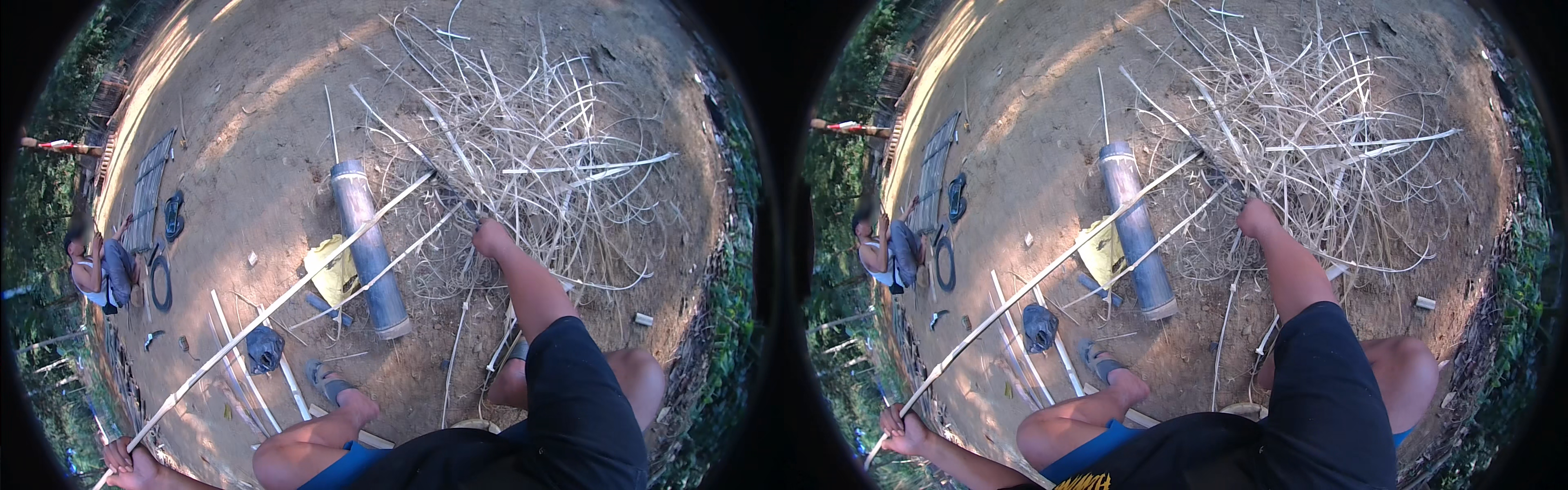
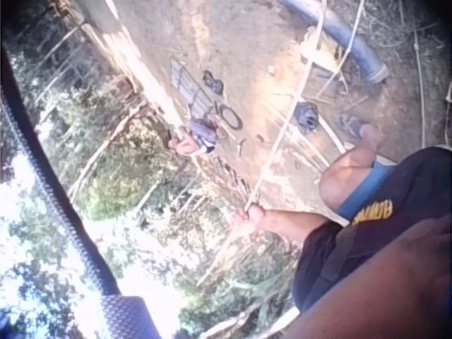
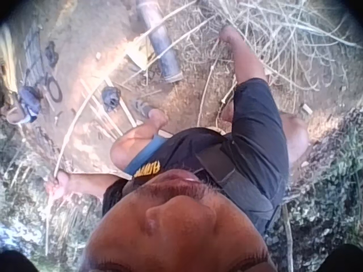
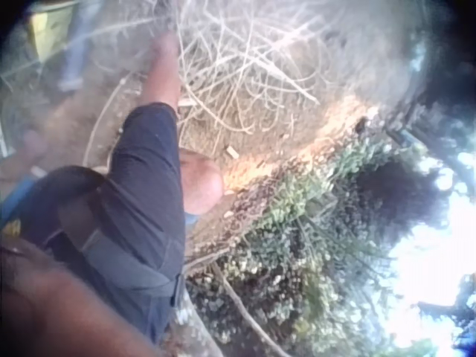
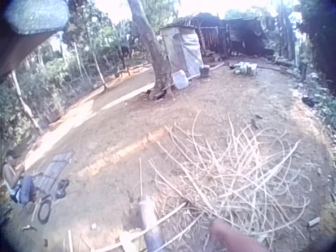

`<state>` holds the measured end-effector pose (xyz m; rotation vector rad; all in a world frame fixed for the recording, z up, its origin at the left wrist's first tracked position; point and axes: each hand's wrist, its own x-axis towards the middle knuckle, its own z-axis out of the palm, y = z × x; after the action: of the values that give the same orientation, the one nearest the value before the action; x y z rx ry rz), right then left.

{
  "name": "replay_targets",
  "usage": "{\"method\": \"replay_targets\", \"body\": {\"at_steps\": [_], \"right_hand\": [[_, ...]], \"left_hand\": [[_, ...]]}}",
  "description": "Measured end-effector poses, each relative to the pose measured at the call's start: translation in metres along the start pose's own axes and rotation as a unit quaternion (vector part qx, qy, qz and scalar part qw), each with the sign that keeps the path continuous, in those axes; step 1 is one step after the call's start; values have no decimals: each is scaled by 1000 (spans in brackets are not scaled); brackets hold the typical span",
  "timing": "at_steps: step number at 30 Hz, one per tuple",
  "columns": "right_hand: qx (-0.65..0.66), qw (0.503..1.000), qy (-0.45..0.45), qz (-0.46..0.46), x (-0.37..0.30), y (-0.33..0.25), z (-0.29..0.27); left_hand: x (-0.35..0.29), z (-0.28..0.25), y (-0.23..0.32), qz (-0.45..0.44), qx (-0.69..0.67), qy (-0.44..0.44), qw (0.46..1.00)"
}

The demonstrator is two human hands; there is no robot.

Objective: The person holds a bamboo strip and uses a machete to shave down the surface and edges.

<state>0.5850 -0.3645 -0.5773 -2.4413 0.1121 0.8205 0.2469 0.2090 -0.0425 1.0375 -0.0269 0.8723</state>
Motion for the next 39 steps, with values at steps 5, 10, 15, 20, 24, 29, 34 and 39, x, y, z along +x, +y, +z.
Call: {"method": "replay_targets", "body": {"at_steps": [5,10,15,20,24,29,34,39], "right_hand": [[-54,996,-68,28,14,-10,-22],[86,996,19,19,-39,-20,-8],[181,975,128,15,-109,-5,36],[249,955,154,54,-151,6,80],[294,945,131,51,-171,3,94],[467,875,80,97,-202,-20,90],[598,789,74,119,-248,-54,65],[747,650,93,99,-257,-62,50]], "left_hand": [[-11,10,-12,16,46,94,994],[-3,-8,40,15,18,53,998],[-12,1,119,17,-13,3,1000],[-34,-2,190,32,7,65,997],[-61,-33,235,48,26,61,997],[-93,-56,275,50,23,124,991],[-132,-121,325,45,4,146,988],[-158,-200,342,96,-52,249,962]]}}
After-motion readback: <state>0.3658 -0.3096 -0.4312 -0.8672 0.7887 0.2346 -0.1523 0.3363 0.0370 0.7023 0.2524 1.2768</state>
